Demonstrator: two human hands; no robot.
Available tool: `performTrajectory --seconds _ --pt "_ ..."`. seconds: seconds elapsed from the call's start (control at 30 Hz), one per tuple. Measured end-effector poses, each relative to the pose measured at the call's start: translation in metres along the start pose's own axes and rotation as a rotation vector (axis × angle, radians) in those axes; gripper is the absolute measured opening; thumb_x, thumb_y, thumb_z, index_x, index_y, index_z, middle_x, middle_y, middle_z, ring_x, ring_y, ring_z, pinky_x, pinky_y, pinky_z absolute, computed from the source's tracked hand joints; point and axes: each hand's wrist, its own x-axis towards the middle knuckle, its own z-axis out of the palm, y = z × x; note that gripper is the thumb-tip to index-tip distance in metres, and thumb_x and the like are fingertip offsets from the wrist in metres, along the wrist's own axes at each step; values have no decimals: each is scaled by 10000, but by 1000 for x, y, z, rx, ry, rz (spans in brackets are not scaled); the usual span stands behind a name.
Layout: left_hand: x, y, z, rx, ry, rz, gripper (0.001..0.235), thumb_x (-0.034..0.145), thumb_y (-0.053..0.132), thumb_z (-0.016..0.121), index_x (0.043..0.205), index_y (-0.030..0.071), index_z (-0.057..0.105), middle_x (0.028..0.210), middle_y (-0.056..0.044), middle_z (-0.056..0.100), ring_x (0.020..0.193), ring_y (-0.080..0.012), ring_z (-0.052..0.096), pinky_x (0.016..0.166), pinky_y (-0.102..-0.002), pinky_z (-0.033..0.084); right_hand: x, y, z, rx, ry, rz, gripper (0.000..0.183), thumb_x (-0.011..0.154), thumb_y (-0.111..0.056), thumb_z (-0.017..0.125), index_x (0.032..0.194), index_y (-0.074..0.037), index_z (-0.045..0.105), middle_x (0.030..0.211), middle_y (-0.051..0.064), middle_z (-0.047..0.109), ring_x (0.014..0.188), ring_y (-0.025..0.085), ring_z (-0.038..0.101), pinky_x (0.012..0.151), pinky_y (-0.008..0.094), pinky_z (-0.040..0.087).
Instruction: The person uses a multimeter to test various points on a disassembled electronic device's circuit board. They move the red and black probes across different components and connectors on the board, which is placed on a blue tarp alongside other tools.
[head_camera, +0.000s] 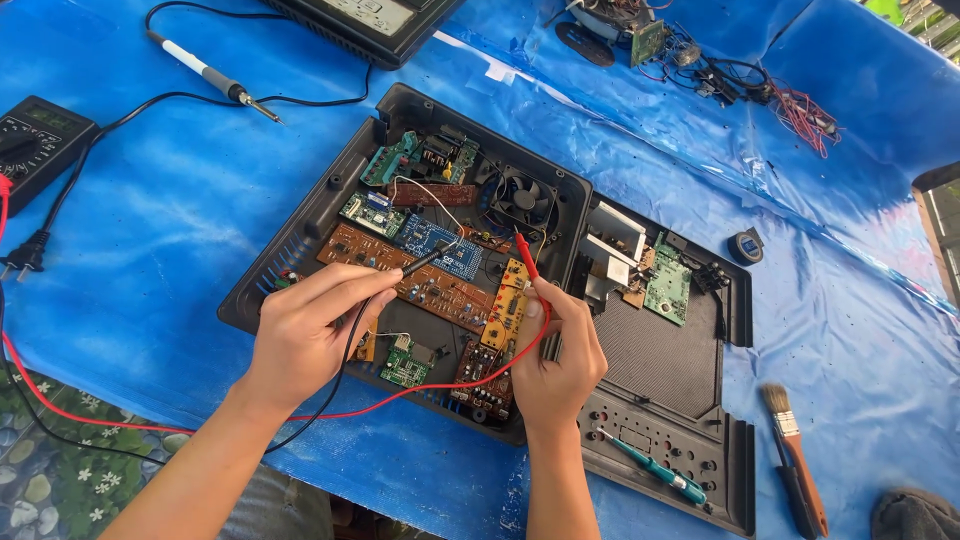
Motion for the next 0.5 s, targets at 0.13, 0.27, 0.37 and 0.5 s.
performTrajectory --seconds 0.13,0.27,0.37,0.5 --pt "-1 -1 0 2 -2 0 164 910 -34 741 1027 43 826 860 -91 794 674 -273 739 571 -330 610 -2 2 2 3 7 14 165 975 -5 658 1119 -29 736 877 112 771 667 215 694 558 306 572" --pt "-1 -1 0 9 6 -5 164 906 -30 747 1026 45 830 867 -91 797 677 -281 740 567 -334 611 -3 1 3 -12 -20 17 164 945 6 688 1095 -33 744 860 104 772 661 206 695 553 299 568" --pt "2 2 -1 7 0 -5 168 905 -28 741 1025 47 830 861 -89 798 671 -296 738 554 -356 612 -4 -1 3 -11 -31 10 156 939 2 696 1079 -37 752 850 98 771 640 199 689 545 300 565" --pt "1 1 0 6 -1 -15 180 891 -40 735 1010 54 832 866 -97 805 677 -315 746 555 -364 624 -5 -1 4 -20 -38 0 147 938 -20 696 1065 -55 761 841 78 768 596 187 669 540 294 562"
